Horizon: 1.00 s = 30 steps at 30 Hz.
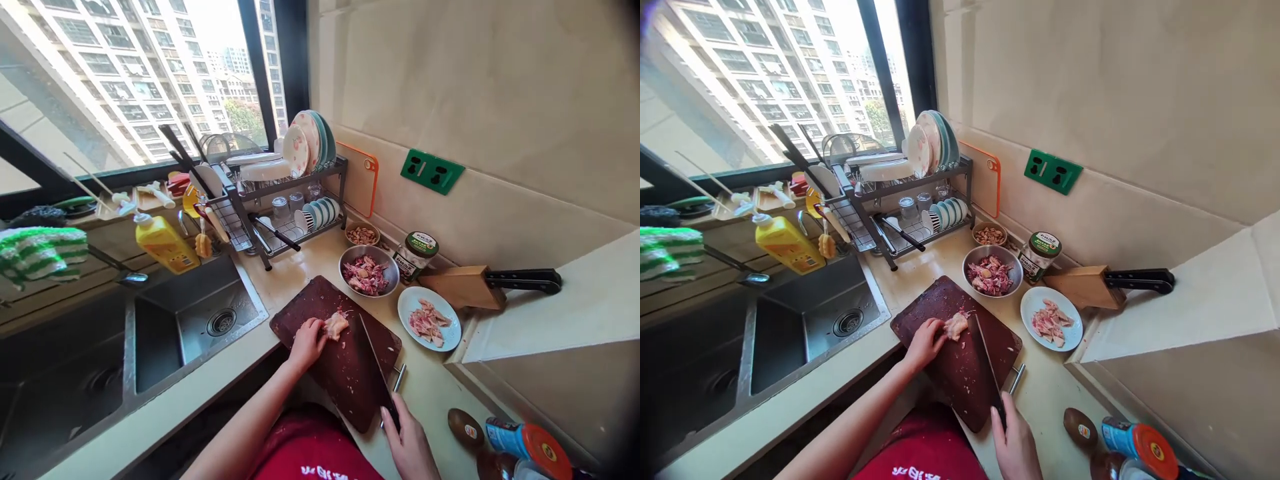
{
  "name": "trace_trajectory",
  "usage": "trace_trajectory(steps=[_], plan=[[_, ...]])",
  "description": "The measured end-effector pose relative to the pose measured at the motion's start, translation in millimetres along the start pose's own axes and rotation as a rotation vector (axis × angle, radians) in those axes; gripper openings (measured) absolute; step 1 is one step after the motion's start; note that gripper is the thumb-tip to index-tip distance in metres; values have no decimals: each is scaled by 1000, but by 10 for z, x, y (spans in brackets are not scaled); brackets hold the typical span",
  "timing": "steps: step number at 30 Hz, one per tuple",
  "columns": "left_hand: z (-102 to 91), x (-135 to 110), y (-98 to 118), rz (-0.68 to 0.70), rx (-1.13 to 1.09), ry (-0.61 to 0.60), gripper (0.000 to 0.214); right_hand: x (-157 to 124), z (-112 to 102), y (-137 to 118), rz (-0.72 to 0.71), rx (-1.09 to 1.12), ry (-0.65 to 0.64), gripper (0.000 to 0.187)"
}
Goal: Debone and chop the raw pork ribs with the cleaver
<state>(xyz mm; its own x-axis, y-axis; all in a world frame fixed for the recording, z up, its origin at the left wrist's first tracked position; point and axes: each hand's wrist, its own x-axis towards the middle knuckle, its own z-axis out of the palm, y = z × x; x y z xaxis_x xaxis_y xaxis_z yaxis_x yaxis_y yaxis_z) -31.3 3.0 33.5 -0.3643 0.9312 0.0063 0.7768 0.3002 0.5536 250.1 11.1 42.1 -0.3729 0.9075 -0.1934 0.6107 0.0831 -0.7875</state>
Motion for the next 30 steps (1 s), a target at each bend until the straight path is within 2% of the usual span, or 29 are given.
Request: trace_trajectory(steps=[3,6,8,10,12,14,15,17,21,24,26,30], plan=[[-134,-246,-223,-44,-134,137,19,338,41,-334,-203,-157,-117,35],[-160,-656,-513,-174,-220,225,21,628,-9,-751,-320,-298,-195,31],[-98,-969,-682,-274,-246,270,21,736,-97,-1027,-438,-317,-164,31],[-9,-1252,-796,-359,-262,302,22,788,-156,-1233,-561,-294,-77,33],[64,-1453,-844,-417,-276,308,22,831,-115,-1317,-564,-338,-63,33],[93,-1531,-825,-438,-287,295,22,902,36,-1279,-409,-491,-186,30],[89,-1515,-790,-428,-289,287,23,951,135,-1228,-304,-582,-272,28],[52,-1369,-664,-360,-283,266,23,1062,322,-1106,-198,-667,-361,23],[-36,-722,-233,-68,-202,146,24,1210,492,-965,-189,-677,-363,21],[-18,-200,86,171,-28,-4,28,1182,463,-947,-182,-673,-353,23],[25,12,205,198,103,-77,25,1099,387,-905,-167,-668,-353,21],[22,59,178,156,280,-119,21,824,105,-633,-124,-650,-372,17]])
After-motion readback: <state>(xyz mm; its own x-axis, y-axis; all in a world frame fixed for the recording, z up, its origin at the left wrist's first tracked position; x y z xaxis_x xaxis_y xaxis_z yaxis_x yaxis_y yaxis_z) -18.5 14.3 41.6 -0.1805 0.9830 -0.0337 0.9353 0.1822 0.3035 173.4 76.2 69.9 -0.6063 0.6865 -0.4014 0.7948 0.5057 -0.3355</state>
